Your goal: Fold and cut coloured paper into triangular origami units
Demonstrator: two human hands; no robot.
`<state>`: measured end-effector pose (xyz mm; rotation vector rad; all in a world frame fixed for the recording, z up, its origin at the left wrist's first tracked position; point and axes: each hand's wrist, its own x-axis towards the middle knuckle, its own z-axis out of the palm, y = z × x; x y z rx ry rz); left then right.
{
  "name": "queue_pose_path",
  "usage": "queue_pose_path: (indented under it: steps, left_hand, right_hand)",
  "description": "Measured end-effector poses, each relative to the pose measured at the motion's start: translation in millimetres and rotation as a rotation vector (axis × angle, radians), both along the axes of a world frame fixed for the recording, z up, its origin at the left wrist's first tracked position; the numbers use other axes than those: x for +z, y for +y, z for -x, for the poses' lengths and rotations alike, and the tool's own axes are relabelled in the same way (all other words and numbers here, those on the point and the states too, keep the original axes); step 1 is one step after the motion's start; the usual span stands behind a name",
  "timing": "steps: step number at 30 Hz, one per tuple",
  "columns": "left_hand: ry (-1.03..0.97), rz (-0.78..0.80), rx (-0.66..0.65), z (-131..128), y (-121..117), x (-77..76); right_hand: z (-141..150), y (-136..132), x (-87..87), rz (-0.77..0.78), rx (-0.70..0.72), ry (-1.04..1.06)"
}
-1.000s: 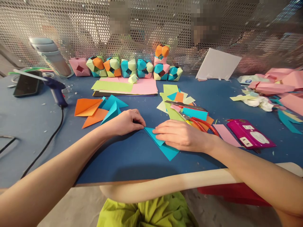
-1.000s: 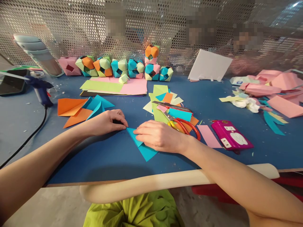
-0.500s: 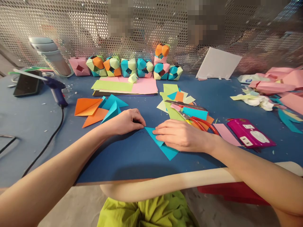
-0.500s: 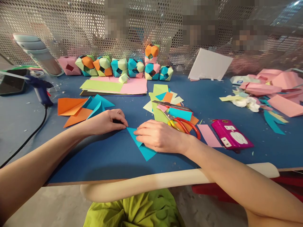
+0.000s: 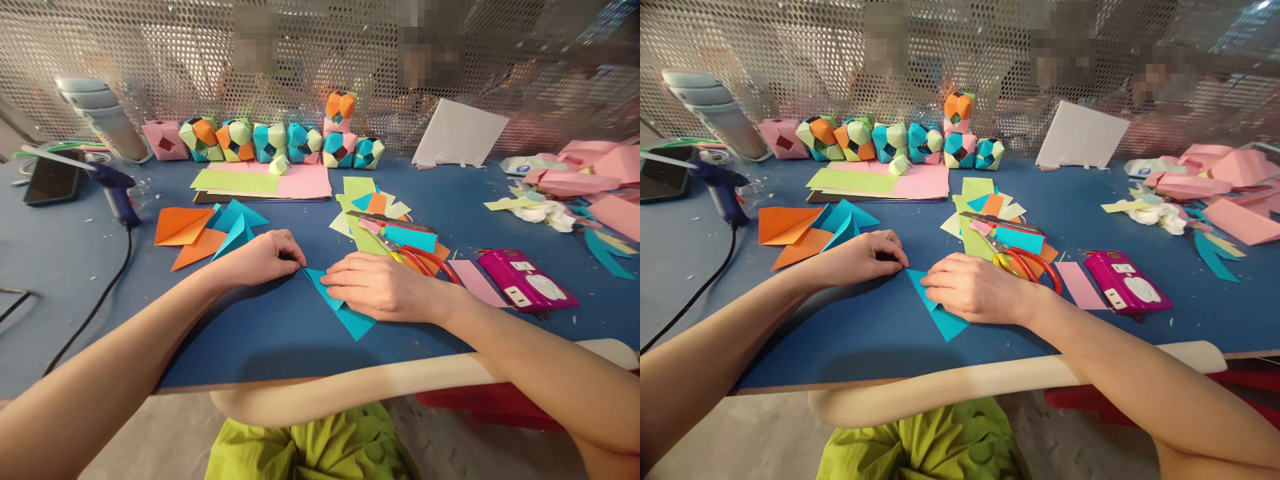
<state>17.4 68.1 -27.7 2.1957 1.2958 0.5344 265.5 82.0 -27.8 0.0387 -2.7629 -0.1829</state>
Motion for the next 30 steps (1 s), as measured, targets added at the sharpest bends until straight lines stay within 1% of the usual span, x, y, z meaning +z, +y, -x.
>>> queue_pose_path:
  steps: [5,9,13,18,30]
  left_hand:
    - [-0.039,-0.002,0.056,-7.0,-5.0,2.2]
    - [-0.044,-0.041,0.098,-11.5,-7.0,-0.3]
    - [-0.028,-0.048,0.105,-11.7,-6.9,-2.7]
    - [-0.01,-0.043,0.09,-10.0,-6.2,-1.7]
    - [-0.014,-0.042,0.076,-9.3,-4.4,-2.4]
  right_hand:
    - [1.1,-0.7,0.5,-0.005,0.001,-0.004]
    - [0.7,-0.7,0.7,-0.01,-0.005,-0.01]
    - [-0.3,-0.4,0.7,-0.016,-0.007,-0.007]
    - [-1.0,-0.4,-0.7,-0.038,0.017,0.018]
    - [-0.6,-2.7,0.7,-0.079,0.01,0.026]
